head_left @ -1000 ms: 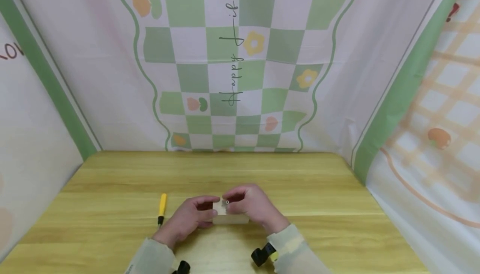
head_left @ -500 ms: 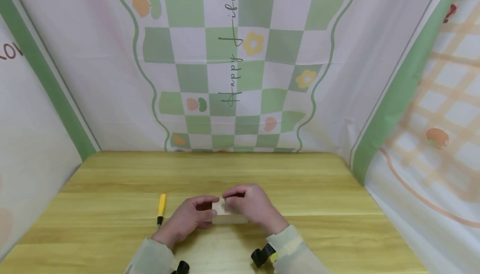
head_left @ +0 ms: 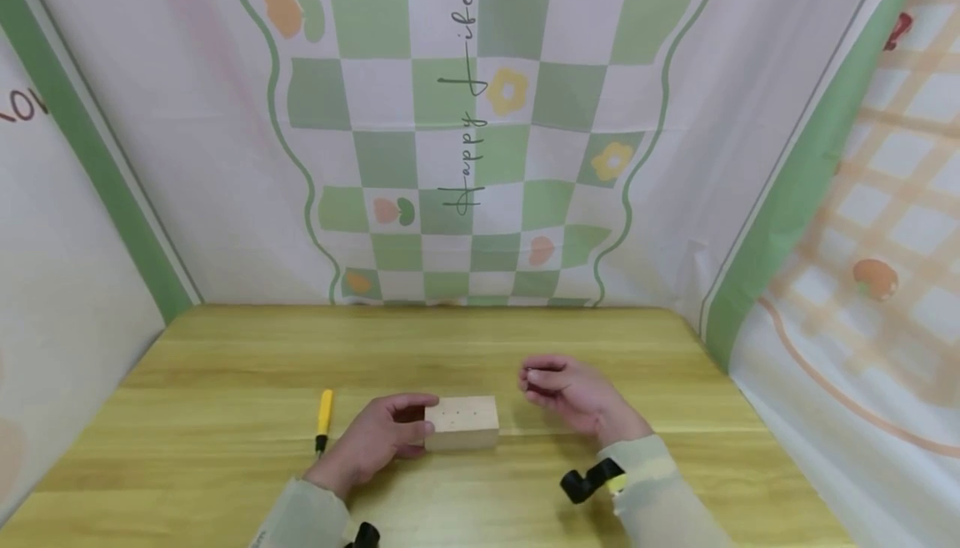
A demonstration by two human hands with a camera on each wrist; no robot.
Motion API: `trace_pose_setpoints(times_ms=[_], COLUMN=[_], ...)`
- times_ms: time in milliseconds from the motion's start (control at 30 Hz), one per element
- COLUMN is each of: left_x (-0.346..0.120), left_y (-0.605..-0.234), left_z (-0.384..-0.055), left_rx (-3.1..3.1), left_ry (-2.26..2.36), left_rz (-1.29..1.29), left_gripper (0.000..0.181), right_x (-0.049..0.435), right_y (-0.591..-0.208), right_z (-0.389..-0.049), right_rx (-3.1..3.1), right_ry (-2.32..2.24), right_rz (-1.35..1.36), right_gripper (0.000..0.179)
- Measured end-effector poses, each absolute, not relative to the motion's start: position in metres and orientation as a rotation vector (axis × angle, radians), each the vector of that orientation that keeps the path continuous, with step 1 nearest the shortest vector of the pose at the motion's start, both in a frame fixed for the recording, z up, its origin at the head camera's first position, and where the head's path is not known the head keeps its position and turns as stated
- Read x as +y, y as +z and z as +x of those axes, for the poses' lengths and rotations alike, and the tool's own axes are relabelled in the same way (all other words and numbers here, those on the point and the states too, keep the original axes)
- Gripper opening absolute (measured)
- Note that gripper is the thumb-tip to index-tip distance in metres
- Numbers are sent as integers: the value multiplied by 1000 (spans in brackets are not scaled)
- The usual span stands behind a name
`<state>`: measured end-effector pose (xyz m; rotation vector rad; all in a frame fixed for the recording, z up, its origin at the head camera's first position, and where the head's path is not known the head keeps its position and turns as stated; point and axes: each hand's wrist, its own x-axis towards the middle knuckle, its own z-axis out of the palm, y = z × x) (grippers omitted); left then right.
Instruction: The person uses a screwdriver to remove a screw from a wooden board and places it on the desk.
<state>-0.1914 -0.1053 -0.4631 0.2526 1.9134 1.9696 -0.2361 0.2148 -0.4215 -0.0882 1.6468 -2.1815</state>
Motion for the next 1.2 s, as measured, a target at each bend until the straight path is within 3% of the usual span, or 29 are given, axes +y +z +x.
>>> trace_pose_setpoints(times_ms=[233,400,600,1200], left_x=[-110,-111,-111,-110], left_y=[-461,-461,-462,-463], left_z=[-190,-190,-191,-190], left_rx=[1942,1944,1937,1929], left_ry=[1965,1966,1960,1975], left_rz=[252,244,242,237], left_gripper=[48,49,50,49], right_x=[283,303,297,259], right_y=[-428,-436,-445,-438], right_z=[-234,-230,-223,-205], right_rx=[1715,1806,1951,2362], right_ry=[-2156,-2068,-1942,-1569], right_rz=[99,187,214,222], right_gripper=[22,31,33,15])
